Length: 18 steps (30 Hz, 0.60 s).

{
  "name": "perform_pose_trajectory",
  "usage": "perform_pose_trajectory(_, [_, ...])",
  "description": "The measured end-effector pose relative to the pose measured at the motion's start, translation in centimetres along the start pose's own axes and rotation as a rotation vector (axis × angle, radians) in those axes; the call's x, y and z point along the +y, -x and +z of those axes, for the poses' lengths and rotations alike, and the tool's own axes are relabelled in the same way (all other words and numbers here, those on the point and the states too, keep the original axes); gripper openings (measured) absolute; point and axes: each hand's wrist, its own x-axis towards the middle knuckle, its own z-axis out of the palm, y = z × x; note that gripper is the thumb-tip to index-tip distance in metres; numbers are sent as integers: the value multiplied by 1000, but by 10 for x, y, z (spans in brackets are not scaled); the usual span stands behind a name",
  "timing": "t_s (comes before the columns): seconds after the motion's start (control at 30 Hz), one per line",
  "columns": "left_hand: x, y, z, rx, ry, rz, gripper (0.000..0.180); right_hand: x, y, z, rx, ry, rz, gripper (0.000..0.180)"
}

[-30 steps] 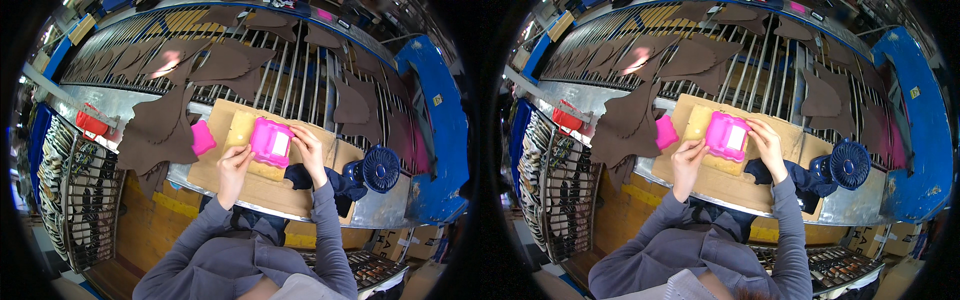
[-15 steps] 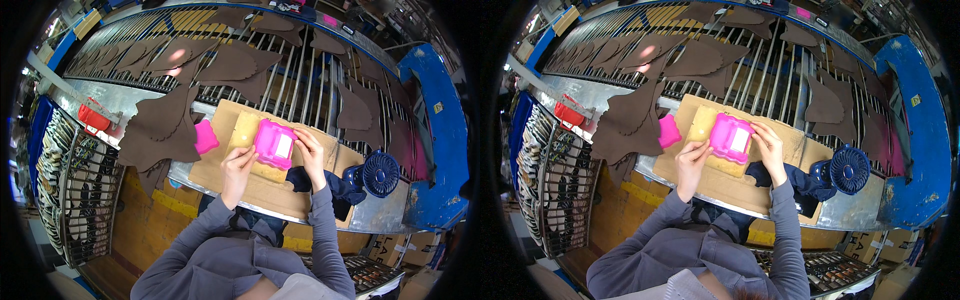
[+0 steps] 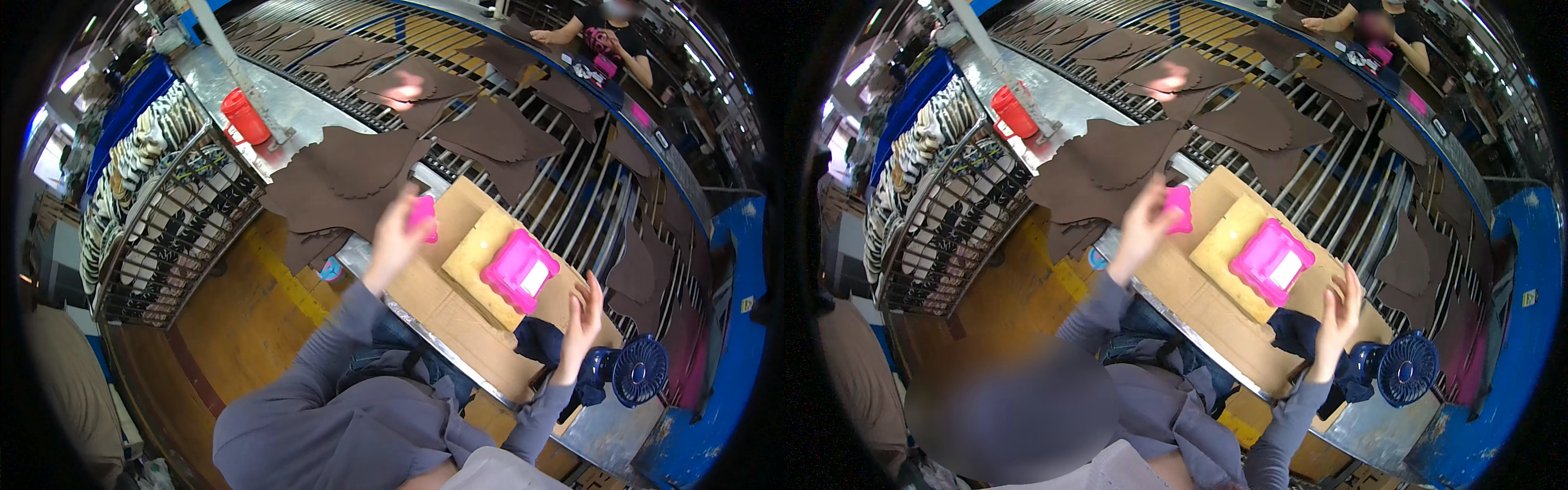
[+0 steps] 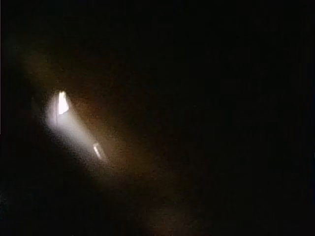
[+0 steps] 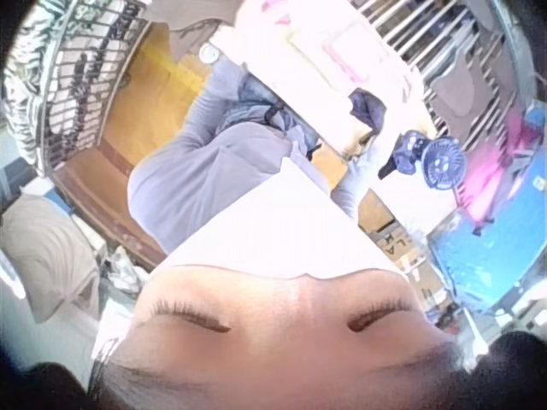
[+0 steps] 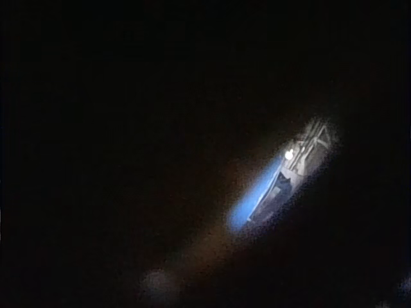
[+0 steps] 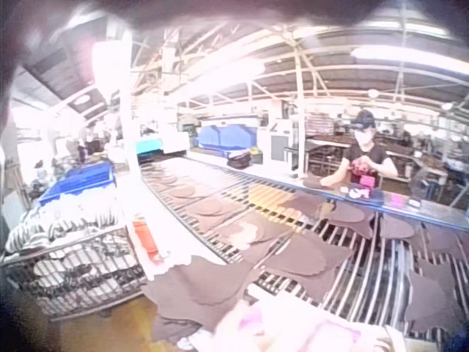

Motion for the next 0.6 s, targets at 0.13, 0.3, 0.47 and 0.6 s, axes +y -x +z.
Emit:
perform_pose_trajectory(0.13, [-51, -66, -88, 499, -797, -397, 96, -8, 19, -29, 66, 56, 43, 41])
perform_pose_trajectory(0.3, [-80, -93, -98, 530, -830, -553, 93, -17, 33, -36, 54, 92, 28, 37])
perform_pose_trajectory(0.47, [-104, -104, -104, 622, -254, -20, 22, -53, 27, -22, -27, 89, 45, 31])
perform_pose_trajectory(0.6, [-8, -119, -114, 608, -328, 279, 27, -90, 9, -19, -157, 274, -146, 32])
